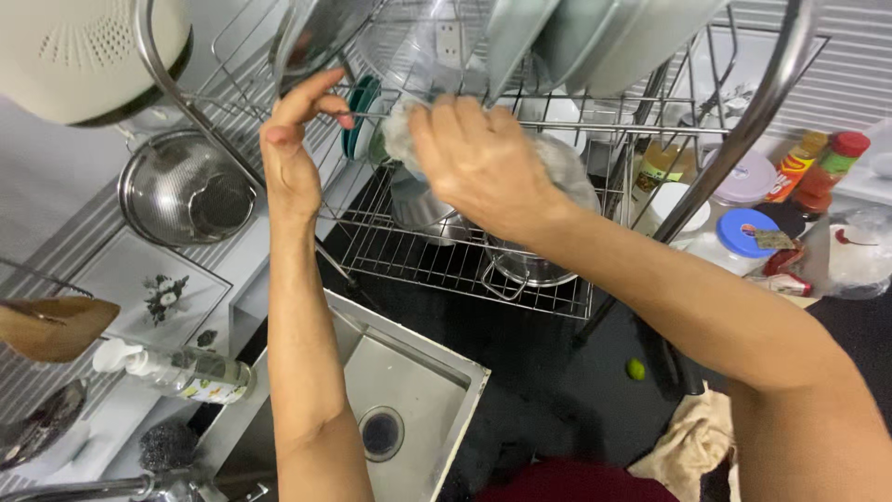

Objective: The person wipes a metal dish rack and the dishes inside it with a gray cloth, moving the cloth across plates, bowls and the rack frame. They occasionally reposition the rack and switch cloths while continuing to wipe the dishes and rack surfaces.

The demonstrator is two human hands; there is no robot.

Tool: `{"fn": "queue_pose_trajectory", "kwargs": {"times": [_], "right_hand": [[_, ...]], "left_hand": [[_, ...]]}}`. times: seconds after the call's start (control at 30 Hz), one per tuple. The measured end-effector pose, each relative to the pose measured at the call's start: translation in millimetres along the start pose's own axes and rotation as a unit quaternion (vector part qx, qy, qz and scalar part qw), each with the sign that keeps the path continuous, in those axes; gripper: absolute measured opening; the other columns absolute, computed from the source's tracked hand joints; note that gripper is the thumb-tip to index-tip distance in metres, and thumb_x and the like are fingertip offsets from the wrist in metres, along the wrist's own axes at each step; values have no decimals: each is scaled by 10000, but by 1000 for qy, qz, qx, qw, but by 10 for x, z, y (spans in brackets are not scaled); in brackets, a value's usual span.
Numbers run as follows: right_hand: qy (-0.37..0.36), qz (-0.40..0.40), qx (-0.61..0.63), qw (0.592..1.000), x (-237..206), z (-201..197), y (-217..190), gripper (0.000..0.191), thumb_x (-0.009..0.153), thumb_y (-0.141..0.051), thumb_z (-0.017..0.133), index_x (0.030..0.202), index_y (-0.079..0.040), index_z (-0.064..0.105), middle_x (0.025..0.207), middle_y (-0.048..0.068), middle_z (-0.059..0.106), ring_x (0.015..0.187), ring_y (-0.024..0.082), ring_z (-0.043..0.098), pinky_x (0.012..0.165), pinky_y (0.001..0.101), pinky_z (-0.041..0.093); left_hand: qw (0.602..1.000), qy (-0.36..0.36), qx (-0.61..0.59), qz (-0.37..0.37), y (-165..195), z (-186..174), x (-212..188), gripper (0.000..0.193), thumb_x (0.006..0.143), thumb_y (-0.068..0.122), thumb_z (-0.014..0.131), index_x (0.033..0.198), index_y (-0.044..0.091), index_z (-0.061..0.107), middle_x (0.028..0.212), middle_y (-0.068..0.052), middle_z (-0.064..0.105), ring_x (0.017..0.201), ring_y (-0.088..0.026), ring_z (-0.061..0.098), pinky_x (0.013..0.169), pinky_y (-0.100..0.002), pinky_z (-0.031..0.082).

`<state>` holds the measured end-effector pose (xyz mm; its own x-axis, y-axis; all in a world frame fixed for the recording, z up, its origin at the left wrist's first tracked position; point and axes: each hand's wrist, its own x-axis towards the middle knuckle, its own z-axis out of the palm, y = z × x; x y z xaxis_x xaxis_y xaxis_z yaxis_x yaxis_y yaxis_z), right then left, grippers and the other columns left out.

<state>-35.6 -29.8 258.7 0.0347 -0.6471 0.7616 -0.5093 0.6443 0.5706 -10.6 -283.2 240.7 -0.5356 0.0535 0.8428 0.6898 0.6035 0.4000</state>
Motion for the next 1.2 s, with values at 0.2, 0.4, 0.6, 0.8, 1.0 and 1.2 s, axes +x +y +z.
{"fn": "queue_pose_trajectory", "kwargs": {"times": [0.2, 0.4, 0.6, 0.8, 1.0, 1.2], "right_hand": [[-36, -4, -13, 999, -199, -210, 253, 254, 977, -183, 684, 1156, -3, 693, 1009, 108, 717, 763, 138, 658, 580, 273, 518], [-44, -35, -64, 996, -237, -292, 317, 234, 1050, -191, 653, 1196, -12, 692, 1068, 117, 725, 817, 130, 675, 581, 249, 513], [-108, -27, -83, 990, -330, -656, 517, 293, 1021, -243, 645, 1175, -3, 711, 1038, 110, 707, 693, 134, 645, 531, 250, 513], [-121, 10, -41, 992, -262, -916, 520, 344, 867, -115, 690, 1198, -23, 719, 1153, 113, 707, 742, 179, 642, 580, 278, 501], [-102, 134, 207, 964, -586, -976, 344, 477, 699, -52, 689, 1174, -11, 714, 1133, 133, 688, 900, 299, 699, 728, 380, 547], [-53, 480, 781, 395, -1311, -375, 239, 421, 1036, -198, 593, 1402, 1, 532, 1231, 125, 670, 1044, 173, 700, 903, 304, 581]], "left_hand": [[999, 20, -43, -21, -45, 29, 17, 1098, 970, 859, 102, 1347, -7, 662, 961, -107, 711, 1017, -220, 665, 1188, -434, 419], [1000, 17, -11, -4, -28, 30, 41, 1056, 986, 843, 102, 1260, 15, 698, 956, -97, 707, 954, -216, 665, 1068, -397, 445], [988, -9, 128, 84, -46, 74, 101, 880, 1086, 742, 181, 1201, 44, 706, 1018, -109, 704, 984, -294, 629, 964, -420, 384], [975, -12, 195, 102, -91, 145, 112, 773, 1116, 678, 223, 1099, 68, 697, 988, -104, 643, 968, -314, 533, 944, -438, 361], [979, -24, 178, 100, -104, 124, 44, 779, 1102, 683, 304, 1400, 21, 585, 1357, -167, 616, 1267, -373, 520, 1154, -480, 357], [980, 17, 179, 84, 125, 184, -197, 738, 1110, 584, 489, 1554, -5, 461, 1613, -211, 436, 1553, -416, 333, 1325, -509, 219]]}}
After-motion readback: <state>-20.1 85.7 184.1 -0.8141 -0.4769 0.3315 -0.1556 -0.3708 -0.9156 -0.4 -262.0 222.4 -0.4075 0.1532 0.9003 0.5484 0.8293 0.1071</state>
